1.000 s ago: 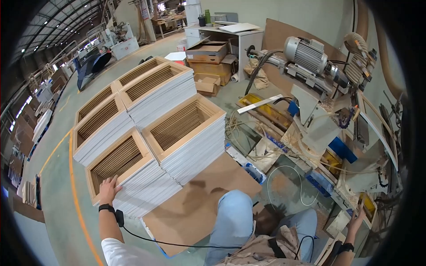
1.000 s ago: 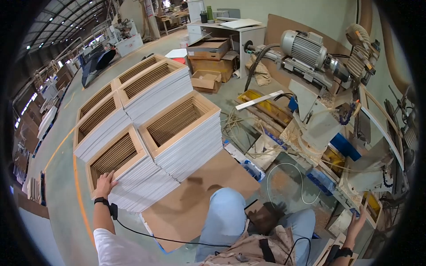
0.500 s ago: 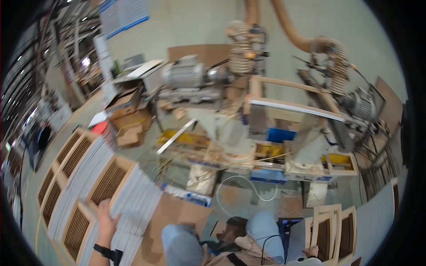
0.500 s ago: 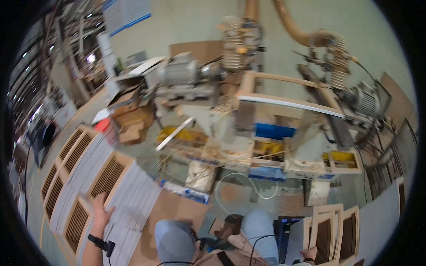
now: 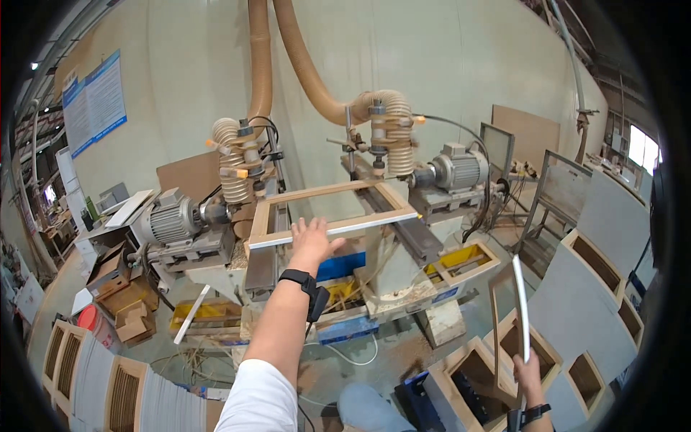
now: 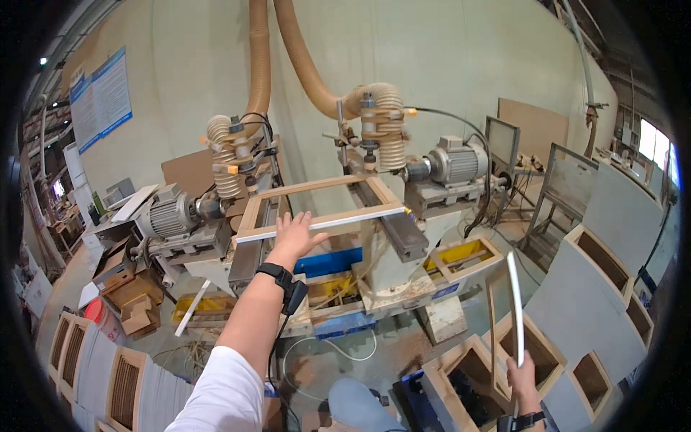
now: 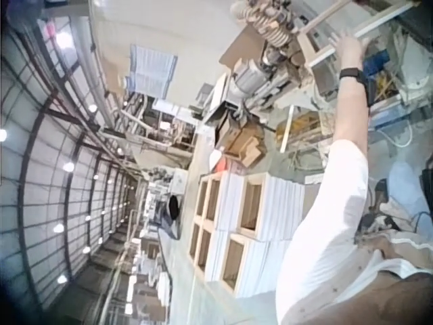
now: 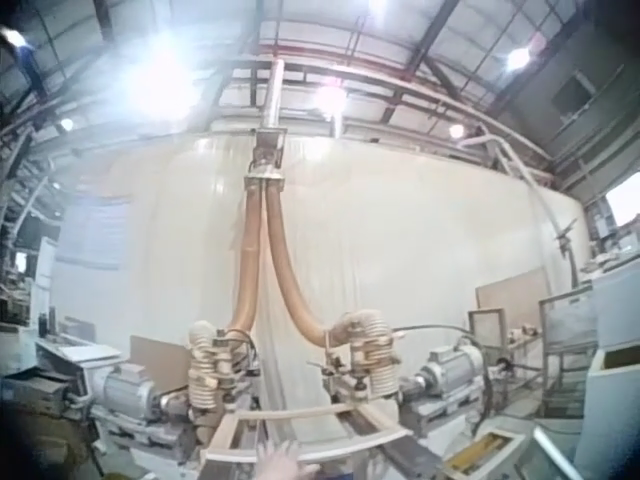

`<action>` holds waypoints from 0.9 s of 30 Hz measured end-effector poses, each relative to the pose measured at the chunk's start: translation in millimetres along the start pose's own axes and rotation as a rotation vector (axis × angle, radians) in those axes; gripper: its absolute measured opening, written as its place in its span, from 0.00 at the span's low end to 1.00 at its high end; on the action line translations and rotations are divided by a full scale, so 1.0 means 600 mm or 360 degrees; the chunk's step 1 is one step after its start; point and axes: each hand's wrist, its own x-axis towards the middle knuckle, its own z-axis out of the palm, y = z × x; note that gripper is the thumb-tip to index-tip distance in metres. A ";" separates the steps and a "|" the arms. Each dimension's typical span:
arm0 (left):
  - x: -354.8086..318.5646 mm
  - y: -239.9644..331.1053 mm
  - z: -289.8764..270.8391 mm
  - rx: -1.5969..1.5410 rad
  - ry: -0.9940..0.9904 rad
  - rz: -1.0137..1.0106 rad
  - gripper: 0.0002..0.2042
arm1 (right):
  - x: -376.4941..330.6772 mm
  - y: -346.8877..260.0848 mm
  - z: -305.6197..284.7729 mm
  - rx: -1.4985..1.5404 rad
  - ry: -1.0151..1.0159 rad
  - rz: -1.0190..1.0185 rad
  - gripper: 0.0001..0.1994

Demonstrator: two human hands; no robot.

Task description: Placing wooden frames into an industrial machine for processing and stacking them.

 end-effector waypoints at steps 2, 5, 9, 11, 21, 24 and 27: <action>0.016 0.002 -0.002 -0.0087 -0.0313 -0.0071 0.35 | -0.033 -0.125 -0.043 0.0229 0.0014 -0.0238 0.10; -0.020 0.014 -0.053 -0.0112 -0.0361 0.0175 0.30 | -0.036 -0.298 -0.044 -0.0368 0.0144 -0.1216 0.12; -0.183 0.049 -0.127 -0.0204 -0.0201 0.0604 0.29 | -0.026 -0.535 0.049 -0.0671 0.0192 -0.2091 0.21; -0.285 0.077 -0.174 -0.0315 -0.0109 0.0707 0.26 | -0.011 -0.606 0.118 -0.0715 0.0258 -0.2503 0.19; -0.734 -0.092 -0.302 -0.0519 -0.0712 -0.0547 0.22 | 0.050 -0.650 0.501 -0.1242 -0.0220 -0.2477 0.12; -0.863 -0.143 -0.319 -0.0381 -0.0867 -0.1017 0.23 | 0.115 -0.636 0.551 -0.1116 -0.0205 -0.2466 0.12; -0.967 -0.155 -0.335 -0.0224 -0.0625 -0.1223 0.23 | 0.171 -0.641 0.579 -0.1156 -0.0159 -0.2375 0.13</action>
